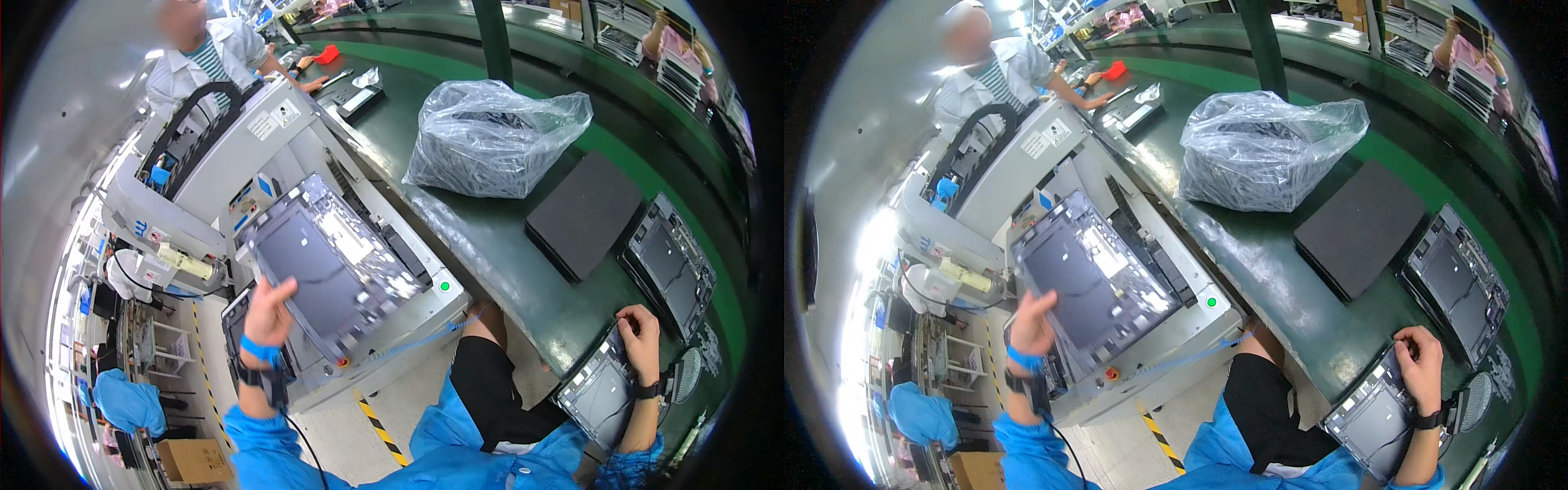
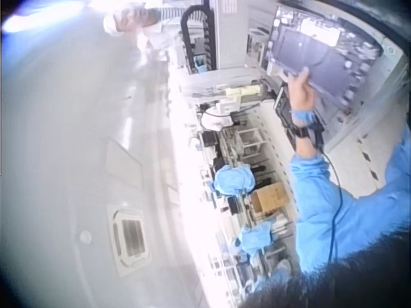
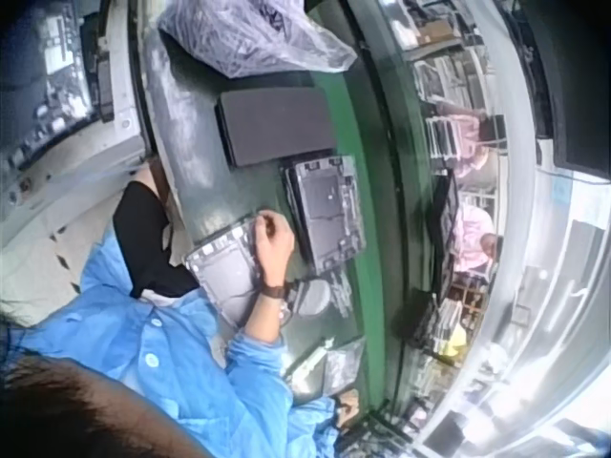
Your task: Assembling the internal components of a tablet device and securing parts with an electric screwdriver.
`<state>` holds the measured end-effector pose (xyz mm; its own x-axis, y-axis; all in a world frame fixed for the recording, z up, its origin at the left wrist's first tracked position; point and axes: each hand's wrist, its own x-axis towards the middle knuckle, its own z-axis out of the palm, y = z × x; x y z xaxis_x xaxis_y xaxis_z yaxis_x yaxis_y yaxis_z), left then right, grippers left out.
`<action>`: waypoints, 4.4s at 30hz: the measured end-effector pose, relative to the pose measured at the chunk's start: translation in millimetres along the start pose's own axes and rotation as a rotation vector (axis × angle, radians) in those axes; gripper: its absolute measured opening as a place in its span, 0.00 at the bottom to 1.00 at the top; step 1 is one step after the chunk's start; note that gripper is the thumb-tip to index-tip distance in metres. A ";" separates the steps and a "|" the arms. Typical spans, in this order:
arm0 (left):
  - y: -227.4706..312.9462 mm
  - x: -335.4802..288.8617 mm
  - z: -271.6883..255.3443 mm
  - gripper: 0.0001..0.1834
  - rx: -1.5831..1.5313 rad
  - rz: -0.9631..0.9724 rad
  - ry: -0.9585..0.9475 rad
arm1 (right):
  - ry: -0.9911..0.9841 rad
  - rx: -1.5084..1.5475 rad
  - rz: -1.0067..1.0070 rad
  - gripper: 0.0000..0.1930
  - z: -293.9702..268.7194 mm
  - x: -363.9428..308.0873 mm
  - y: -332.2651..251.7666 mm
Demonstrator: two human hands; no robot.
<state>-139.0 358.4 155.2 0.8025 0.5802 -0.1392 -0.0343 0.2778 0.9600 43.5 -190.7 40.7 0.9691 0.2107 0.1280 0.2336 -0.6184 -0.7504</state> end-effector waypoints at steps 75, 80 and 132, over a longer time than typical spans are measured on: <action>-102.3 -106.0 177.3 0.14 0.961 1.278 -0.659 | -0.522 1.122 -0.015 0.27 -34.5 -15.9 -120.2; -105.9 -110.7 158.7 0.15 1.095 1.356 -0.712 | -0.404 0.896 0.128 0.18 -20.0 -2.6 -133.2; -156.2 107.2 293.3 0.32 0.486 0.088 -0.559 | -0.167 -0.014 0.150 0.05 -116.0 -66.1 28.2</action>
<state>127.2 152.7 61.5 0.9967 0.0725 -0.0370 0.0507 -0.1965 0.9792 -4.9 -310.0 86.3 0.9669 0.2371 -0.0941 0.0900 -0.6623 -0.7439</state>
